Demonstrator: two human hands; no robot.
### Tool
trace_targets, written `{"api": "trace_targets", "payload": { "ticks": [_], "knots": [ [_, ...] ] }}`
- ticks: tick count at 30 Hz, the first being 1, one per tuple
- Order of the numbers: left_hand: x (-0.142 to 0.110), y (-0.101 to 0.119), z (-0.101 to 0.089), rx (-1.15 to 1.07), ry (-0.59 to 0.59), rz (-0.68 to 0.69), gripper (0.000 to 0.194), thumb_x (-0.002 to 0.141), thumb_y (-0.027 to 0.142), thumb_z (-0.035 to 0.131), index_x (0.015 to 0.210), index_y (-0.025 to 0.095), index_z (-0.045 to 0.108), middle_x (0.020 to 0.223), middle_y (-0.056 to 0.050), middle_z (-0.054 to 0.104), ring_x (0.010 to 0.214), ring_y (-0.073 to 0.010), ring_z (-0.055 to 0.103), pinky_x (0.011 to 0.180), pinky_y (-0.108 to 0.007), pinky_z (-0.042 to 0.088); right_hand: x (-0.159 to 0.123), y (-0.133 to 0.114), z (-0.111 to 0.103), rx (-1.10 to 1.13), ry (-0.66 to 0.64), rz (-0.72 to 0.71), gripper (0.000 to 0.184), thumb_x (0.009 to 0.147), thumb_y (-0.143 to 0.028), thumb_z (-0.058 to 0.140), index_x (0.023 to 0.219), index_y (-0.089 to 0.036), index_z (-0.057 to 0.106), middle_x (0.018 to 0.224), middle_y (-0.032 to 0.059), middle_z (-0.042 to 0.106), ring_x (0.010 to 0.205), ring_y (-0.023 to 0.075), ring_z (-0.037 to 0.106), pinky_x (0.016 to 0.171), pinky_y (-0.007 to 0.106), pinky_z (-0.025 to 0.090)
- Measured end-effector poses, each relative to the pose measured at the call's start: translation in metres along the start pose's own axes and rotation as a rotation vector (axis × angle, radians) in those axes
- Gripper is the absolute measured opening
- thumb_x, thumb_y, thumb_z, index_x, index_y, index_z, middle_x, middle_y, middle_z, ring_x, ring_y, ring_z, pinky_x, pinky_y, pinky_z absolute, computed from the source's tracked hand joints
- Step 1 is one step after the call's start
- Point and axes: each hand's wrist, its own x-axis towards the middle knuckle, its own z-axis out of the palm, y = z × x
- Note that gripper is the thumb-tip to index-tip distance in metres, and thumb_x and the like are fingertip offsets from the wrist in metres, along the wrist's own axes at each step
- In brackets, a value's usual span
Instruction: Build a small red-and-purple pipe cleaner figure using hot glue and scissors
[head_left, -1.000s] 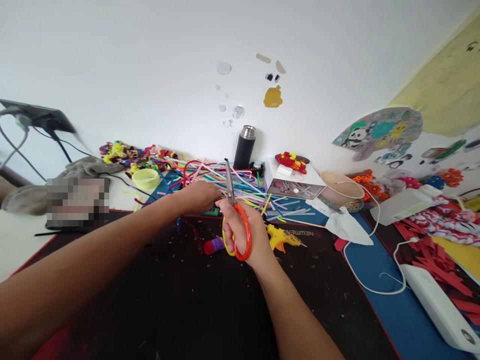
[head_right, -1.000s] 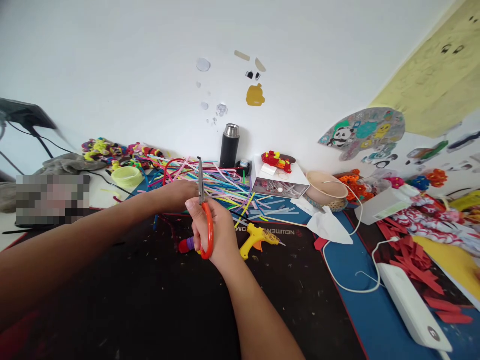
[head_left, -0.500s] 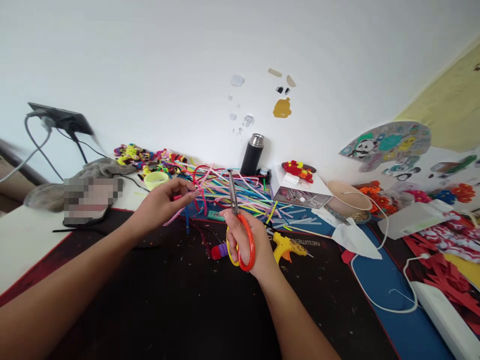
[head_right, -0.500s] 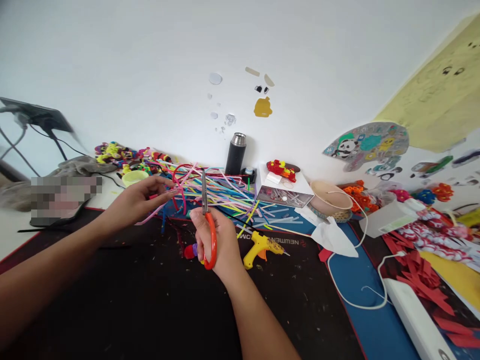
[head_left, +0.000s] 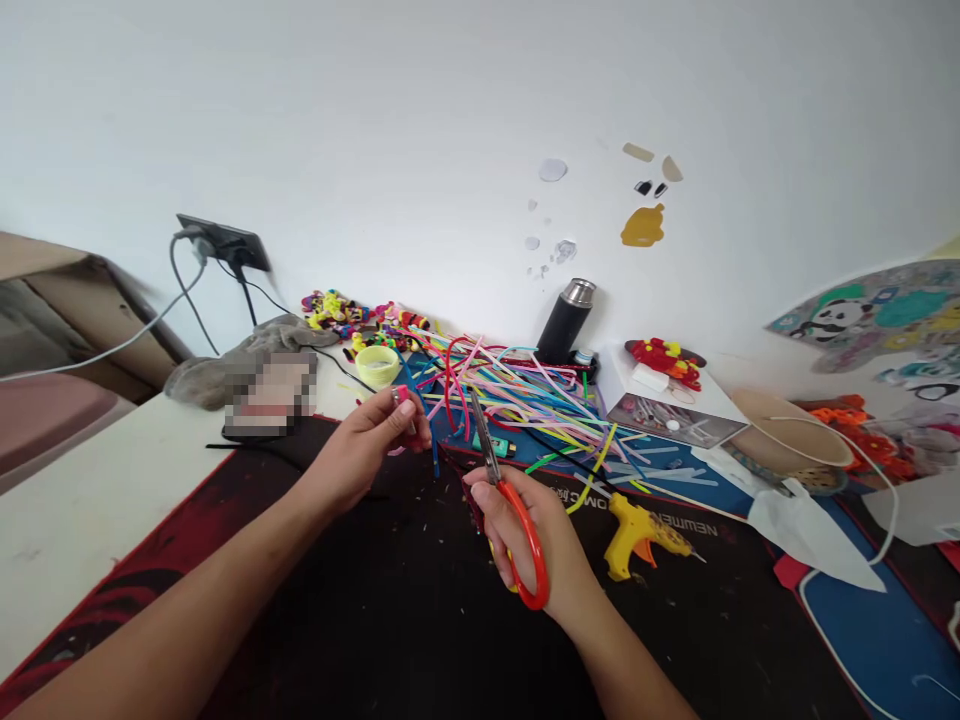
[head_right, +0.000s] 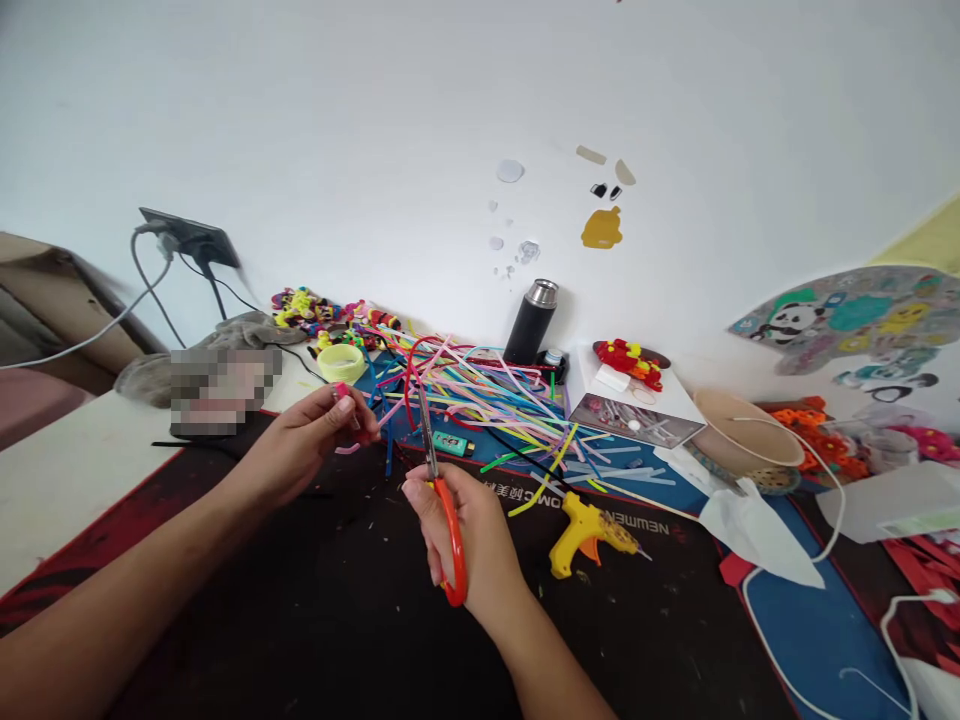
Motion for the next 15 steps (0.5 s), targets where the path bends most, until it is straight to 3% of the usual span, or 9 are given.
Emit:
{"api": "trace_targets", "payload": {
  "ticks": [4, 8, 12, 15],
  "knots": [
    [-0.001, -0.006, 0.004, 0.005, -0.043, 0.032, 0.041, 0.096, 0.064, 0.073, 0.102, 0.023, 0.068, 0.076, 0.002, 0.062, 0.074, -0.0184, 0.056, 0.072, -0.032, 0.048, 0.0, 0.004, 0.003, -0.009, -0.011, 0.041, 0.07, 0.09, -0.08, 0.072, 0.118, -0.016, 0.069, 0.047, -0.0119, 0.047, 0.032, 0.0089, 0.039, 0.035, 0.019, 0.033],
    [-0.001, -0.011, 0.004, -0.05, -0.055, -0.015, 0.049, 0.091, 0.063, 0.081, 0.113, 0.023, 0.064, 0.075, 0.004, 0.059, 0.07, -0.0163, 0.051, 0.065, -0.028, 0.043, 0.001, 0.005, 0.004, -0.018, -0.02, 0.078, 0.071, 0.088, -0.081, 0.072, 0.118, -0.017, 0.069, 0.045, -0.0124, 0.046, 0.032, 0.0096, 0.039, 0.035, 0.019, 0.033],
    [-0.001, -0.011, 0.004, -0.159, -0.032, -0.088, 0.053, 0.084, 0.063, 0.088, 0.101, 0.023, 0.058, 0.071, 0.006, 0.058, 0.062, -0.0122, 0.044, 0.056, -0.023, 0.032, 0.001, 0.005, 0.005, -0.056, -0.024, 0.085, 0.072, 0.089, -0.082, 0.071, 0.119, -0.017, 0.068, 0.044, -0.0124, 0.046, 0.032, 0.0097, 0.041, 0.035, 0.019, 0.032],
    [0.0, -0.009, 0.005, -0.21, -0.035, -0.088, 0.055, 0.081, 0.066, 0.09, 0.09, 0.022, 0.058, 0.071, 0.005, 0.058, 0.061, -0.0117, 0.045, 0.055, -0.023, 0.034, 0.0, 0.004, 0.005, -0.061, -0.026, 0.089, 0.073, 0.088, -0.083, 0.071, 0.119, -0.017, 0.067, 0.044, -0.0125, 0.046, 0.032, 0.0095, 0.041, 0.035, 0.019, 0.031]
  ]
}}
